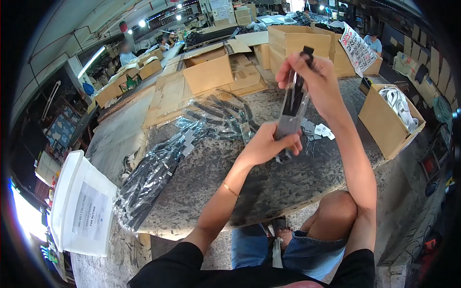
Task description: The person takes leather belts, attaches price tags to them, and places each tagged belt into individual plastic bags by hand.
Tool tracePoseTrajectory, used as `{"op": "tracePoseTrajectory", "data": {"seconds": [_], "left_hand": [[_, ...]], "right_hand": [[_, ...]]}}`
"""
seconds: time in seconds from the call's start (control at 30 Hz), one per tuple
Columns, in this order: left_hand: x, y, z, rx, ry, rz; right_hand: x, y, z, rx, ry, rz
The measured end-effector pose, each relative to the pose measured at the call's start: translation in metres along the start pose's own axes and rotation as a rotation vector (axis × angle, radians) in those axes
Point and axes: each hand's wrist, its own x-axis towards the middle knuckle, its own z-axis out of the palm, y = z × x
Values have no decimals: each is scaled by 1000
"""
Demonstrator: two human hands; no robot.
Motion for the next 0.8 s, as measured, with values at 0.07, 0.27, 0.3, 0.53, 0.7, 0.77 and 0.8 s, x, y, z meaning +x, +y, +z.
{"op": "tracePoseTrajectory", "data": {"seconds": [0.07,0.27,0.3,0.53,0.7,0.77,0.8], "left_hand": [[-5,-19,-10,85,-97,-54],[-14,-41,-15,74,-366,-65],[-14,-37,-16,39,-465,-162],[-23,-86,16,-244,-657,29],[-64,-144,40,67,-703,-237],[-86,-151,62,-40,-648,-316],[-98,-145,69,-96,-632,-411]], "right_hand": [[1,-5,-3,198,70,13],[0,-4,-7,420,74,53],[0,-5,-6,492,66,69],[1,-19,-10,737,61,121],[-1,-41,-40,842,208,9],[-4,-48,-73,996,127,-97],[-5,-51,-89,1064,77,-134]]}}
